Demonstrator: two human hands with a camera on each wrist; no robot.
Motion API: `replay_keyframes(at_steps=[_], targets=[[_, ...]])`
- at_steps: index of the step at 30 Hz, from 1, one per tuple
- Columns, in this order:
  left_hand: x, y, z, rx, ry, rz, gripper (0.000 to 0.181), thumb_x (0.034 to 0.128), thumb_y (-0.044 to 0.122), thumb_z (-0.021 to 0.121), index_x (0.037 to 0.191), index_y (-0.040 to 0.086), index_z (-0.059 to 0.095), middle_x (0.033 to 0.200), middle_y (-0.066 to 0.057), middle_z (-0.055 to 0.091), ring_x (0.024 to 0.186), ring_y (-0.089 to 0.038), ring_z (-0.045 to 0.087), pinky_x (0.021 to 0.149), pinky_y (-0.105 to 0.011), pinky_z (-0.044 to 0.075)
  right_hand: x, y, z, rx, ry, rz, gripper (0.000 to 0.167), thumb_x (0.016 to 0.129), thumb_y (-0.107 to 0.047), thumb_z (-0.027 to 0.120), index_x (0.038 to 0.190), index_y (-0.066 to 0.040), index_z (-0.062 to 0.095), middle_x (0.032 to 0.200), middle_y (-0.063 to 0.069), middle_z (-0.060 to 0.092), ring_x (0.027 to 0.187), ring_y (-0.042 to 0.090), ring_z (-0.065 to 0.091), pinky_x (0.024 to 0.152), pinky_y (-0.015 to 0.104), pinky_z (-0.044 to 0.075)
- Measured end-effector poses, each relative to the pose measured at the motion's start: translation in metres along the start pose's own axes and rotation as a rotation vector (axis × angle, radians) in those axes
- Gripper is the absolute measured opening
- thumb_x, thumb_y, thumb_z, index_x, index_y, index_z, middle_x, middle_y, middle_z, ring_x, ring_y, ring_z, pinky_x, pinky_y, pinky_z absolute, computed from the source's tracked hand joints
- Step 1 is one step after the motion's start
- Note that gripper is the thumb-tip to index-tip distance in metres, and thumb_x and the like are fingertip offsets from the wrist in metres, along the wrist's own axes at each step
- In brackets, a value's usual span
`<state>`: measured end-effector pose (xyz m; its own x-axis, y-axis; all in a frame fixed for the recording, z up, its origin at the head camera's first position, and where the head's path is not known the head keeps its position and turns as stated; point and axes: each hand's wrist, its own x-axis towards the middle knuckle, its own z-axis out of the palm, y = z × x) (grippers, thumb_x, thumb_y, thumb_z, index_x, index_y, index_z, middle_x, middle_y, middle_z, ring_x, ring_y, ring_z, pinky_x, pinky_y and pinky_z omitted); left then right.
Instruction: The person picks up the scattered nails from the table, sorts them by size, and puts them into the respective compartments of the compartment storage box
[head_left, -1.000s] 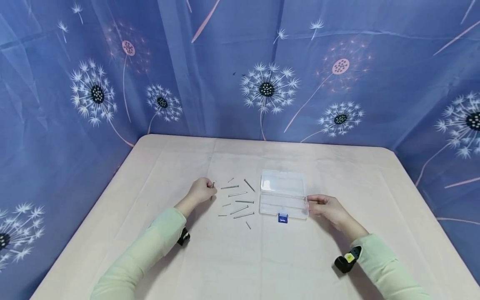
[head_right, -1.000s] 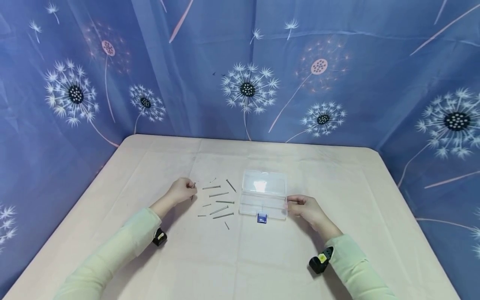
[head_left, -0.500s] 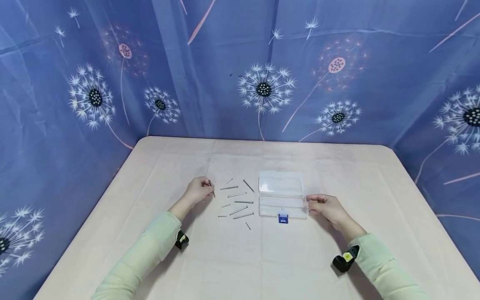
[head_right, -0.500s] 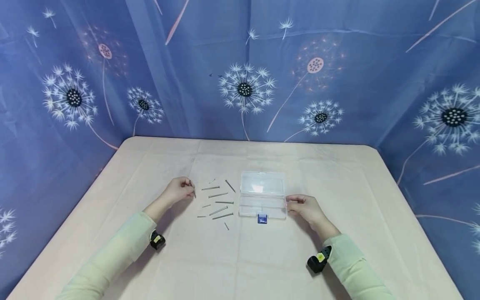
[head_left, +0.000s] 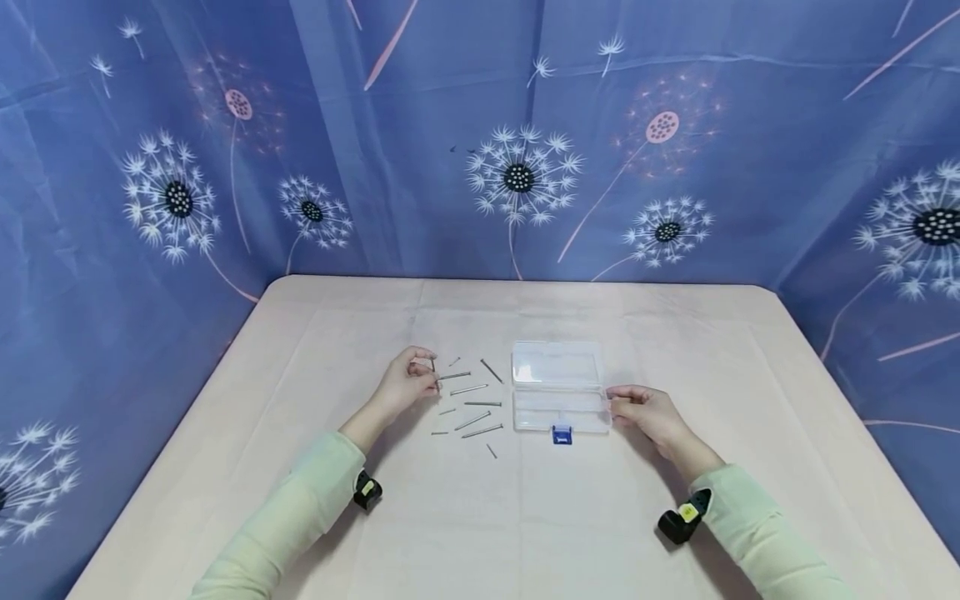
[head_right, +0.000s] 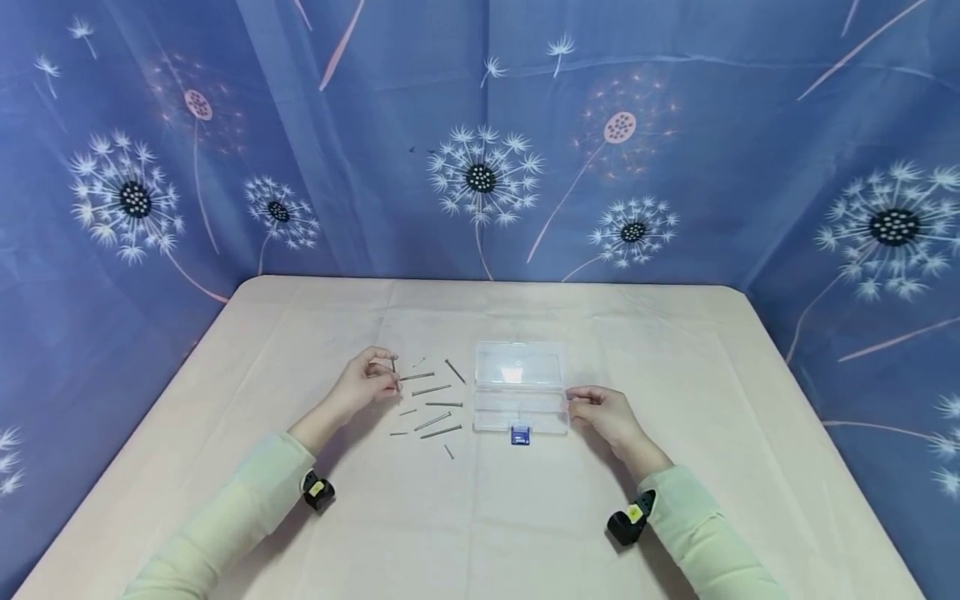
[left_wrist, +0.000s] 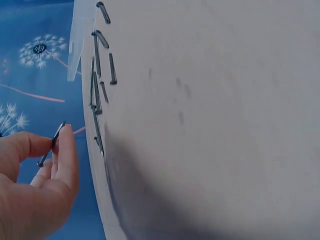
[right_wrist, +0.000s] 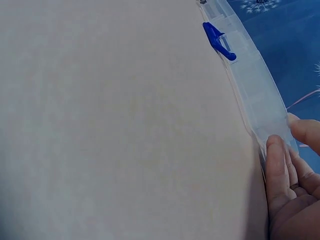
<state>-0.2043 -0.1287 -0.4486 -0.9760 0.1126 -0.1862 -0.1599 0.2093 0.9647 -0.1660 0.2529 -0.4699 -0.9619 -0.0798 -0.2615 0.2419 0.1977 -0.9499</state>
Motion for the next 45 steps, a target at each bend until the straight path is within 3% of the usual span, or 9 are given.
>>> replay_keyframes(at_steps=[4,13,19,27,33,45], targets=[[0.000,0.000,0.004,-0.034,-0.027,0.001,0.045,0.0874,-0.010,0.053,0.131,-0.003,0.044,0.091,-0.013,0.054,0.071,-0.012,0.061,0.073,-0.025,0.058,0.001,0.000,0.002,0.006,0.014,-0.001,0.048,0.086,-0.002,0.059,0.126,0.020,0.045,0.086,-0.013,0.066,0.074,-0.002,0.061,0.070,0.015,0.053],[0.003,-0.002,0.015,-0.091,-0.065,0.024,0.038,0.0882,-0.009,0.053,0.126,-0.007,0.045,0.094,-0.020,0.063,0.067,-0.007,0.064,0.070,-0.024,0.058,0.003,0.000,0.005,-0.011,0.051,0.033,0.048,0.085,-0.003,0.060,0.126,0.018,0.047,0.084,-0.011,0.065,0.074,-0.003,0.060,0.069,0.015,0.052],[0.004,-0.004,0.022,-0.151,-0.107,0.024,0.030,0.0902,-0.009,0.049,0.120,-0.014,0.047,0.085,-0.009,0.065,0.071,-0.008,0.065,0.072,-0.021,0.056,0.003,0.002,0.002,-0.004,0.054,0.039,0.049,0.085,-0.004,0.060,0.126,0.018,0.047,0.087,-0.012,0.067,0.074,-0.003,0.060,0.069,0.015,0.053],[0.006,-0.006,0.034,-0.238,-0.076,-0.004,0.024,0.0911,-0.008,0.051,0.113,-0.017,0.051,0.087,-0.011,0.068,0.075,-0.009,0.066,0.077,-0.024,0.057,0.002,-0.001,0.005,-0.034,0.072,0.056,0.048,0.085,-0.006,0.062,0.126,0.015,0.050,0.094,-0.004,0.069,0.075,-0.002,0.060,0.069,0.015,0.052],[0.006,-0.004,0.045,-0.242,-0.064,-0.044,0.023,0.0915,-0.004,0.053,0.113,-0.014,0.055,0.083,-0.007,0.069,0.076,-0.010,0.067,0.079,-0.026,0.057,0.001,0.000,0.007,0.023,0.075,0.042,0.048,0.085,-0.004,0.061,0.126,0.017,0.048,0.092,-0.008,0.068,0.075,-0.003,0.060,0.069,0.014,0.052],[0.008,0.010,0.067,-0.271,-0.082,-0.057,0.025,0.0932,0.000,0.053,0.114,-0.014,0.056,0.081,-0.005,0.068,0.071,-0.007,0.067,0.075,-0.022,0.056,0.001,0.000,0.006,0.005,0.067,0.044,0.047,0.085,-0.004,0.060,0.125,0.017,0.047,0.086,-0.011,0.064,0.073,-0.003,0.059,0.069,0.014,0.052]])
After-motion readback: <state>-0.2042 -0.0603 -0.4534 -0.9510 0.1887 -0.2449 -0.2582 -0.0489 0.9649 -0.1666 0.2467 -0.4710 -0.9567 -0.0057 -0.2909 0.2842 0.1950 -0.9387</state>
